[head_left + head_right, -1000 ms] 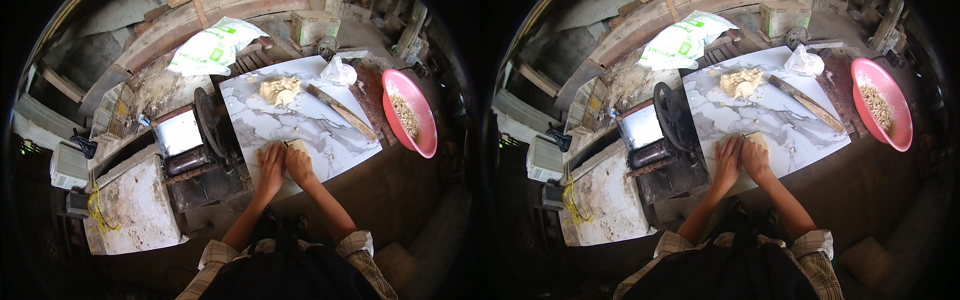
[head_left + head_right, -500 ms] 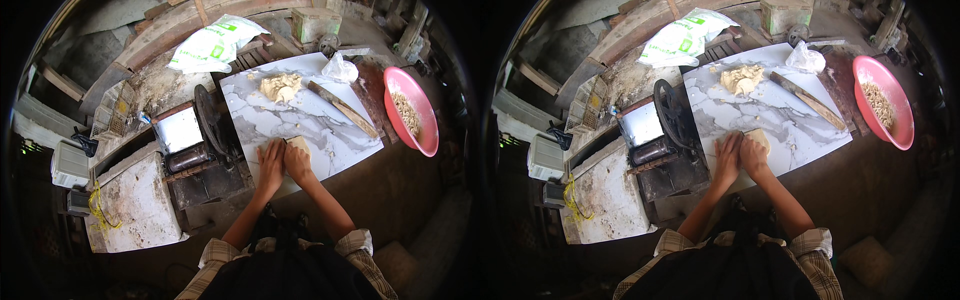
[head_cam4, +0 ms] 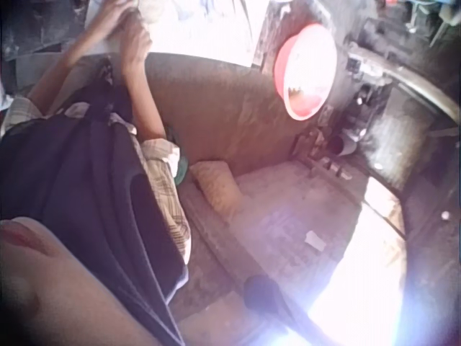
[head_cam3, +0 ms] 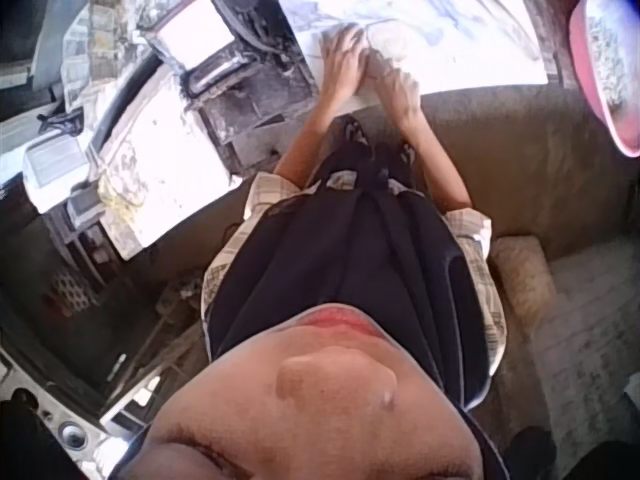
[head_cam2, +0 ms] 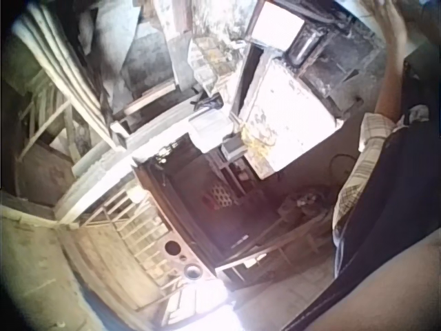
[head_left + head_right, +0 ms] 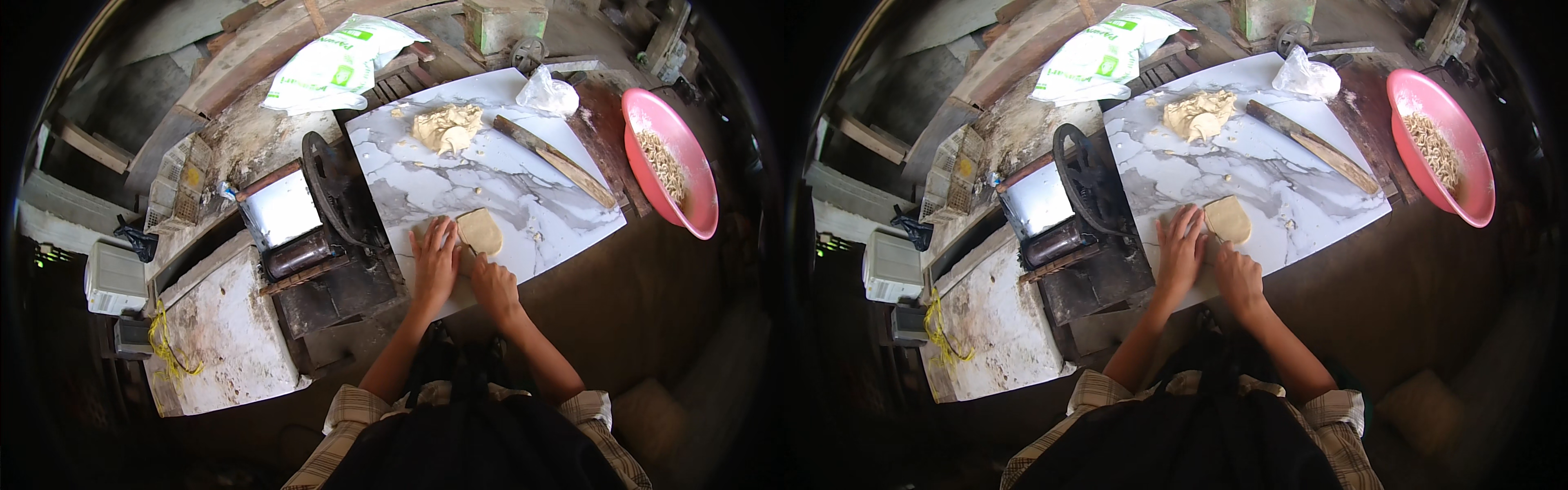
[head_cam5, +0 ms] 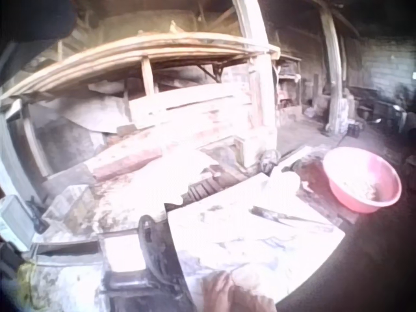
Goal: The person uses a rolling pin to flatten dough, cuts a piece with a knife, and feeds it through a hand-cranked noodle cutter into a pink bowl. They process the dough by repeatedly rolling it into thin sheets and collecting the resulting noodle strands.
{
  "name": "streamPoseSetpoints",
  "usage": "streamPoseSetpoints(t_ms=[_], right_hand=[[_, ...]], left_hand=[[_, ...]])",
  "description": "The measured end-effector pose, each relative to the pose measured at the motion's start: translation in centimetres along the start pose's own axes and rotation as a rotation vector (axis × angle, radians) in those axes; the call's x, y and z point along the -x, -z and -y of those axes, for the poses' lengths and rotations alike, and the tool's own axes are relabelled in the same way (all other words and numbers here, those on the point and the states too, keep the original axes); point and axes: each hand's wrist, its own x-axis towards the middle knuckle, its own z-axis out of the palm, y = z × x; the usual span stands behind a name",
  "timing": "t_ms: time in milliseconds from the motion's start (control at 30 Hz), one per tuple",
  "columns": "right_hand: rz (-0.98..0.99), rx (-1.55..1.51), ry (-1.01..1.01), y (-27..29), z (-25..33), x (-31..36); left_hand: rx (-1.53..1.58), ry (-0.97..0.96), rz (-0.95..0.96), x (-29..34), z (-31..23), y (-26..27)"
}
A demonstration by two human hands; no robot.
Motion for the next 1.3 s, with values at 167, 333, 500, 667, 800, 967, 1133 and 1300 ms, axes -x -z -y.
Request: streamPoseSetpoints(t_ms=[167,333,500,667,800,967,1133,1300], right_hand=[[0.005,-0.066,-0.003,0.4,-1.6,3.2],[-0.140,-0.047,0.059,1.5,-4.0,2.6],[-0.329,-0.072,0.073,2.9,-8.2,-3.9],[-0.364,-0.014,0.193,1.3,-11.1,-9.9],[-0.340,0.074,0.244,0.5,-12.4,-12.6],[-0.482,-0.072,0.347,1.1,-11.4,-15.0],[-0.295,-0.408,0.419,2.4,-8.2,-19.6],[-0.338,-0.519,0.272,1.8,-7.7,-24.4]], left_hand=[[0.028,0.017,-0.067,-0.9,-0.2,0.4],[0.009,0.099,-0.126,-1.4,-0.5,0.5],[-0.014,0.209,-0.092,-1.7,-1.0,0.2],[0.269,0.258,0.019,-2.3,-0.6,-0.9],[0.564,0.245,-0.149,-4.1,-1.7,0.2],[0.712,0.247,-0.245,-9.7,-1.8,0.5],[0.774,0.273,-0.373,-17.0,0.0,-0.6],[0.455,0.369,-0.351,-20.8,1.5,-2.3]])
